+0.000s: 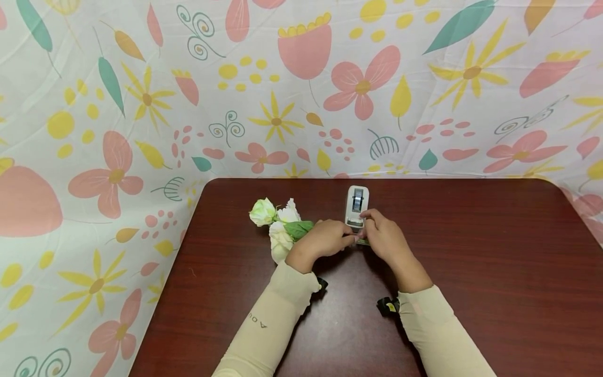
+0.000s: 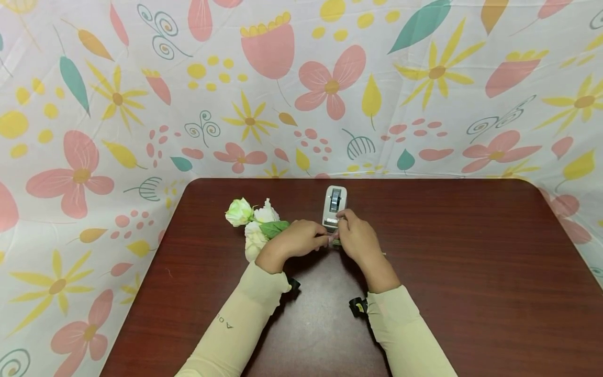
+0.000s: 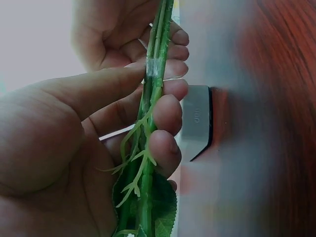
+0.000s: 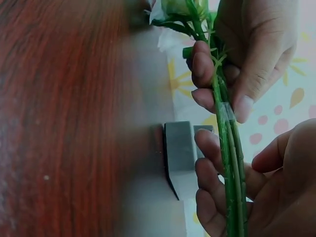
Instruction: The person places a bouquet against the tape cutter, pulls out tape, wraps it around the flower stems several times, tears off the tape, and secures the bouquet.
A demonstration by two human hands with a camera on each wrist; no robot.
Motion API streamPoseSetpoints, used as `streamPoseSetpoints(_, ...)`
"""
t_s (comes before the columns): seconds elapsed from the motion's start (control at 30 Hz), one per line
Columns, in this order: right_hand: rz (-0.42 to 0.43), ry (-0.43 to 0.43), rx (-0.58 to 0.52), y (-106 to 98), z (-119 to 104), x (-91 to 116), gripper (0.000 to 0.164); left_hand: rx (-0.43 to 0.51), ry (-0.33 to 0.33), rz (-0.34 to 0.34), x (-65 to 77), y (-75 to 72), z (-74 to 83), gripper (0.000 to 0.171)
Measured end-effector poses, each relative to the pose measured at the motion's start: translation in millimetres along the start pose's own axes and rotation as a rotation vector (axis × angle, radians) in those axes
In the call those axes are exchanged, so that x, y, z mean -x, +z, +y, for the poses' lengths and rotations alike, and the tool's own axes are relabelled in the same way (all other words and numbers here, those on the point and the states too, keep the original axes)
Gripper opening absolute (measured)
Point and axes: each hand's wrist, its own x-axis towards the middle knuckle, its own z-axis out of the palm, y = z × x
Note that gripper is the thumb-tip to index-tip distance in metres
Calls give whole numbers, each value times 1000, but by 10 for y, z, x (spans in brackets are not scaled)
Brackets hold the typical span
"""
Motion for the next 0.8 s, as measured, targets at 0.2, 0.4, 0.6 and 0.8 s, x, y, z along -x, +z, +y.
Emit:
streamPoseSetpoints(0.2, -5, -11, 33, -37, -40, 20, 40, 9, 24, 3, 42, -54, 7, 38)
streamPoseSetpoints(0.4, 1, -25, -3, -145, -21, 37, 33, 18, 30, 17, 100, -143, -2, 38)
streamPoseSetpoints(0.6, -143, -71, 4, -290, -22, 77, 30, 2, 11, 64, 140, -205, -10, 32)
streamPoseSetpoints(0.8, -351, -131, -31, -352, -35, 115, 40, -26, 1, 110, 179, -245, -1, 29)
